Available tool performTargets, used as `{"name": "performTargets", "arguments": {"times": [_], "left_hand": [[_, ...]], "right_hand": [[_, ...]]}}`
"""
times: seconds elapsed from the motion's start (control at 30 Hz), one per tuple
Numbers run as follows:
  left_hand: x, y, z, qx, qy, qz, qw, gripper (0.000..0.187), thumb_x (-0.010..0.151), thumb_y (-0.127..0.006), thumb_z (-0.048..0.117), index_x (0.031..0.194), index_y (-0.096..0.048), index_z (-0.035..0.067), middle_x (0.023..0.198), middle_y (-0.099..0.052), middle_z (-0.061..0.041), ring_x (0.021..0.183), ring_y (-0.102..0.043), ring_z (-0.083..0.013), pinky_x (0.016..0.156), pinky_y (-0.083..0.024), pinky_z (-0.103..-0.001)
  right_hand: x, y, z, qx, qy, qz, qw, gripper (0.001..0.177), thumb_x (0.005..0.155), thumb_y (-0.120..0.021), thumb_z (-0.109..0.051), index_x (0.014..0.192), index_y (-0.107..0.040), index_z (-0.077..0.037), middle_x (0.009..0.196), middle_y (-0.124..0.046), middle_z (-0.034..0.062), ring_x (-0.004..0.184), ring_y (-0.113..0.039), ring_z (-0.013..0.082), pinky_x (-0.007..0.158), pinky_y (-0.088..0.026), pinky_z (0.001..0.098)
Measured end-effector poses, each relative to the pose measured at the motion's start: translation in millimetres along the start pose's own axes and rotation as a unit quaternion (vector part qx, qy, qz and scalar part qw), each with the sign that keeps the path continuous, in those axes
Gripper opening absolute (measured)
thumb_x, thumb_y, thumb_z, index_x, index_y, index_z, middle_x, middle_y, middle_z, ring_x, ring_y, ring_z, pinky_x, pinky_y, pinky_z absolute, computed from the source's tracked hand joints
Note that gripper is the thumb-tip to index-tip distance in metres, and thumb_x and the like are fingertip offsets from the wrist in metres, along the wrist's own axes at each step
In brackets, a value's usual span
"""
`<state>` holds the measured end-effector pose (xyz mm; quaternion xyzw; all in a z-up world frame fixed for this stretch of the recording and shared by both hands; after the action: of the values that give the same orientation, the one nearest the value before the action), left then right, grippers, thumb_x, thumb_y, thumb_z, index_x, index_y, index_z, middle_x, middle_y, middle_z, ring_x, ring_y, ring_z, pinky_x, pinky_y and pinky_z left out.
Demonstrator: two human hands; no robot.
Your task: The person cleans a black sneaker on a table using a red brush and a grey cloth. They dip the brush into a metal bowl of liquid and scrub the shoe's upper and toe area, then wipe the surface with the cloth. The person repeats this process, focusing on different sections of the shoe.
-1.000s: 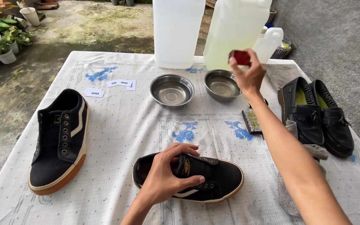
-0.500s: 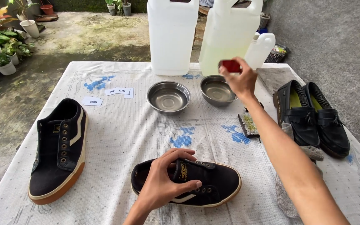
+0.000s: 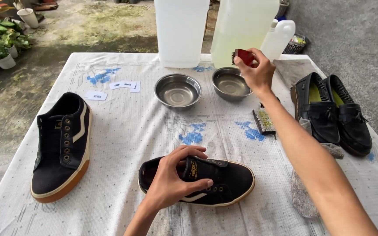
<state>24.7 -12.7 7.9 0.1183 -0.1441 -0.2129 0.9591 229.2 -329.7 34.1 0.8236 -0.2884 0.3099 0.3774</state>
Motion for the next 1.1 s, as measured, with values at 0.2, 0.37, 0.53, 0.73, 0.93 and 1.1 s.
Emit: {"name": "performTargets", "arguments": {"times": [0.2,0.37,0.53,0.73,0.93,1.1], "left_hand": [[-0.5,-0.2,0.1,-0.006,0.025,0.005,1.000,0.034,0.073,-0.076,0.042,0.101,-0.073,0.023,0.121,-0.077,0.004,0.114,-0.071,-0.0134,0.091,-0.051,-0.037],[0.9,-0.3,-3.5,-0.066,0.030,0.035,0.997,0.031,0.071,-0.083,0.035,0.088,-0.077,0.009,0.115,-0.078,-0.011,0.104,-0.074,-0.0263,0.085,-0.058,-0.040],[-2.4,-2.4,-8.8,-0.106,0.023,0.065,0.992,0.032,0.071,-0.088,0.030,0.077,-0.076,0.001,0.107,-0.078,-0.020,0.092,-0.078,-0.0390,0.082,-0.062,-0.052],[-6.7,3.9,1.1,-0.102,0.009,0.143,0.984,0.036,0.072,-0.090,0.034,0.072,-0.075,0.001,0.104,-0.078,-0.018,0.087,-0.077,-0.0334,0.080,-0.062,-0.049],[-8.3,-0.9,10.9,-0.046,-0.013,0.165,0.985,0.030,0.091,-0.070,0.034,0.080,-0.078,0.008,0.124,-0.072,-0.012,0.105,-0.070,-0.0309,0.081,-0.061,-0.041],[-6.8,-10.9,15.7,-0.093,0.039,0.100,0.990,0.042,0.098,-0.051,0.037,0.110,-0.072,0.004,0.135,-0.062,-0.023,0.125,-0.056,-0.0479,0.088,-0.054,-0.065]], "right_hand": [[-32.4,24.6,-34.0,0.089,0.025,-0.044,0.995,0.055,0.086,-0.069,-0.054,0.114,-0.070,-0.006,0.097,-0.077,0.0110,0.077,-0.076,0.0193,0.060,-0.063,0.0235],[-75.9,61.3,-70.9,0.223,-0.072,-0.110,0.966,0.059,0.084,-0.072,-0.053,0.124,-0.065,-0.010,0.118,-0.069,0.0219,0.105,-0.069,0.0323,0.081,-0.062,0.0381],[-134.5,90.6,-94.8,0.330,-0.097,-0.193,0.919,0.071,0.082,-0.070,-0.058,0.129,-0.062,-0.004,0.127,-0.062,0.0286,0.121,-0.060,0.0455,0.091,-0.058,0.0516],[-190.9,117.4,-90.5,0.350,-0.060,-0.092,0.930,0.071,0.078,-0.071,-0.055,0.126,-0.064,-0.004,0.131,-0.063,0.0209,0.125,-0.060,0.0375,0.097,-0.054,0.0510],[-214.8,112.9,-76.1,0.365,-0.018,-0.044,0.930,0.069,0.091,-0.057,-0.060,0.133,-0.055,-0.005,0.137,-0.054,0.0205,0.132,-0.049,0.0413,0.109,-0.041,0.0600],[-223.6,105.3,-80.8,0.375,-0.033,-0.074,0.923,0.065,0.092,-0.059,-0.052,0.131,-0.055,-0.001,0.135,-0.055,0.0236,0.130,-0.053,0.0455,0.106,-0.046,0.0593]]}}
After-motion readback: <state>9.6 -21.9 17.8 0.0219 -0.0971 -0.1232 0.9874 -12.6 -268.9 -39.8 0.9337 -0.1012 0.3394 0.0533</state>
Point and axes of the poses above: each hand's wrist, its own x-axis towards the middle knuckle, its own y-axis out of the back of the hand, z = x × y, the point moved 3 cm from there along x, towards the middle knuckle
